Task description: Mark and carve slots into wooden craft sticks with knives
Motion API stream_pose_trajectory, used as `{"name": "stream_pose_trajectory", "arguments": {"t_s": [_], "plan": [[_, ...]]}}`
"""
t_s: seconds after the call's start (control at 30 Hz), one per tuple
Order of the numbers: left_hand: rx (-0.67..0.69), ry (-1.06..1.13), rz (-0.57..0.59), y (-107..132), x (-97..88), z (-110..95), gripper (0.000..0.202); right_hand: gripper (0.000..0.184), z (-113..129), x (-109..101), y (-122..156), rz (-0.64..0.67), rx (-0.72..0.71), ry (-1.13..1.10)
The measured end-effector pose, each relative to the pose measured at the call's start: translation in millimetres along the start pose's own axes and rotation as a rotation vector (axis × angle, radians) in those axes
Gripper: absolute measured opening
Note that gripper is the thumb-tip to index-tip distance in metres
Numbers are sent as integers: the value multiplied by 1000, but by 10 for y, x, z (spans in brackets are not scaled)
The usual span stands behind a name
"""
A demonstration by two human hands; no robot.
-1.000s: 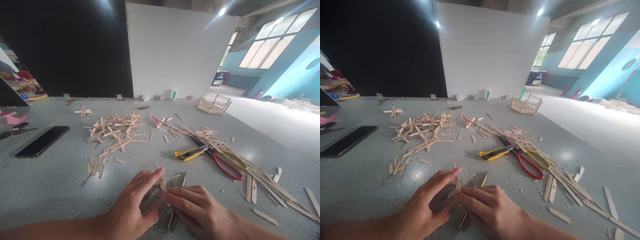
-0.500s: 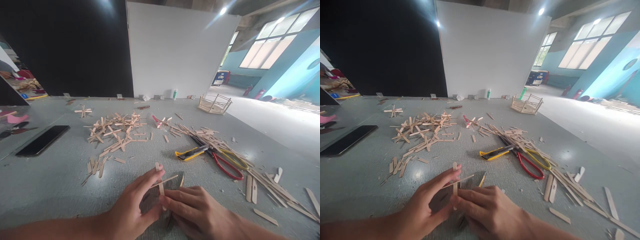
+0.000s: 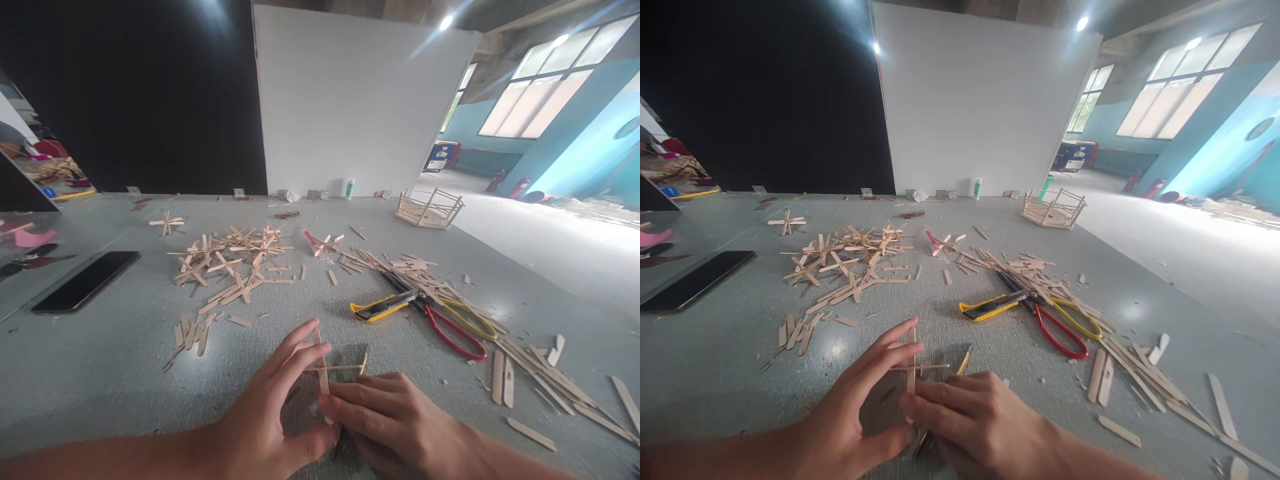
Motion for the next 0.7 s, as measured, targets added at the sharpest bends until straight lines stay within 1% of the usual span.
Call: {"name": "stream_pose_trajectory", "arguments": {"t_s": [0.17, 0.27, 0.37, 0.47, 0.7], "plan": [[-15, 0, -5, -1, 5, 14, 76, 35, 20, -36, -39, -3, -6, 8], [-64, 34, -9, 0, 7, 12, 76, 38, 9, -33, -21, -4, 4, -1], [-117, 70, -12, -5, 4, 1, 74, 44, -27, -14, 37, -26, 56, -30], [-151, 82, -15, -8, -4, -6, 76, 47, -64, 16, 97, -39, 115, -38], [-178, 77, 12, -1, 14, 9, 75, 44, -93, 54, 146, -55, 151, -37]]}}
Point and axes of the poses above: each hand's wrist, its own y-axis away from the middle knuckle, its own x-axis out of the palm, z = x × y, the point moved 4 cm from there along -y, towards the middle knuckle, and after that the axes turned 4 degrees about y, right-handed, at the moved point
